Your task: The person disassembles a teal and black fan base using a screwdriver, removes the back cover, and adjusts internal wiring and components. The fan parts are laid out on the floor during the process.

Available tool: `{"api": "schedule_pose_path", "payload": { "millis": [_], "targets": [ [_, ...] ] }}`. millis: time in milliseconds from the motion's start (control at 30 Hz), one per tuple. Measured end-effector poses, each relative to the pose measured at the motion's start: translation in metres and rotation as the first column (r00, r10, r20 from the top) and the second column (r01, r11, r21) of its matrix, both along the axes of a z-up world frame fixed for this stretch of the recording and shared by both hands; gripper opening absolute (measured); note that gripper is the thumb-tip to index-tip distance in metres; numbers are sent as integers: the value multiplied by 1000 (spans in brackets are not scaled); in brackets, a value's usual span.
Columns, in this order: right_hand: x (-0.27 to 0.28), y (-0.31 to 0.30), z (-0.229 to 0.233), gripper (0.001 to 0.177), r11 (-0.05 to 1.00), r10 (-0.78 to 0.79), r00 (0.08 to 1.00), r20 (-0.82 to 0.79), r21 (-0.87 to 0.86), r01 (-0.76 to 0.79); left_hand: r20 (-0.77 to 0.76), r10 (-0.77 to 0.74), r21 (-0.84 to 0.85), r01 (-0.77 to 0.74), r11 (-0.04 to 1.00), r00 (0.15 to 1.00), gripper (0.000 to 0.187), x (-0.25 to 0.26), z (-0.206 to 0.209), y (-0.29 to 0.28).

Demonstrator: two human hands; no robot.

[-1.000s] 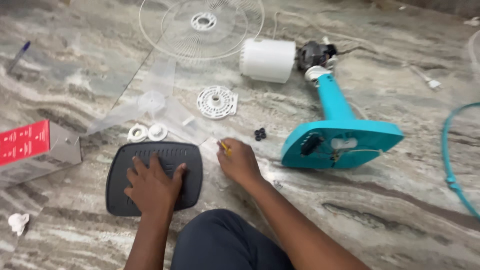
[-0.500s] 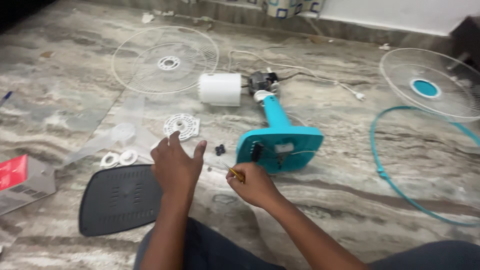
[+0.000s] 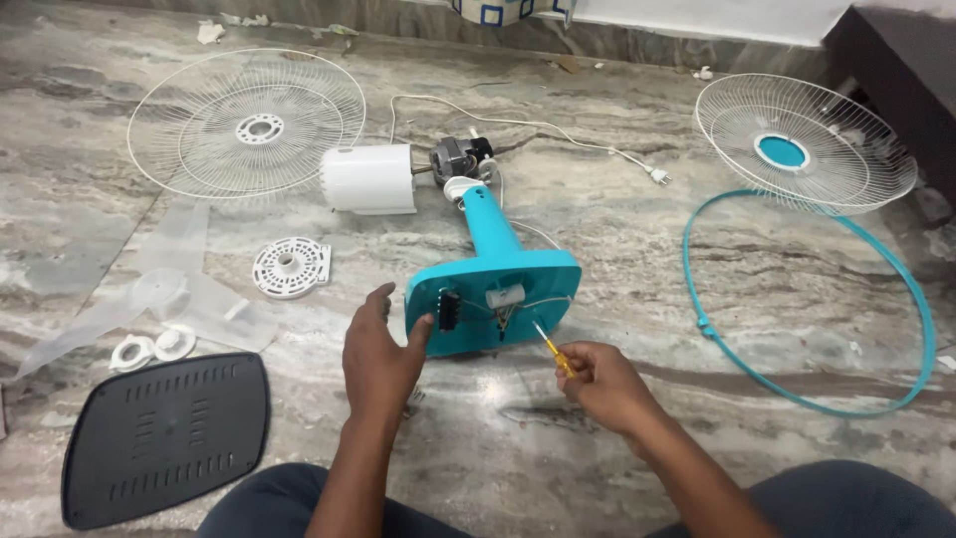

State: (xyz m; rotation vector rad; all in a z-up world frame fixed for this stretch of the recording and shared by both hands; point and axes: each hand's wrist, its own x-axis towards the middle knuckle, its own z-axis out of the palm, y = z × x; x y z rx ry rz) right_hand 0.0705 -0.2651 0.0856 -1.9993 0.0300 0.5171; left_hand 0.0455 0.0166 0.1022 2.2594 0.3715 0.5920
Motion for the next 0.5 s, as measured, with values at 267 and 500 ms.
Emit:
{"api": "schedule_pose_path", "payload": {
  "millis": [267,500],
  "targets": [
    [13,39,16,30,956,-198,966,-164,185,227,-11,178,172,-174,970,984,37,-4,24,-18],
    [11,43,4,33,949,-172,969,-175,236,211,51,-230,-361,233,903,972,31,14,10,-64]
  ]
}}
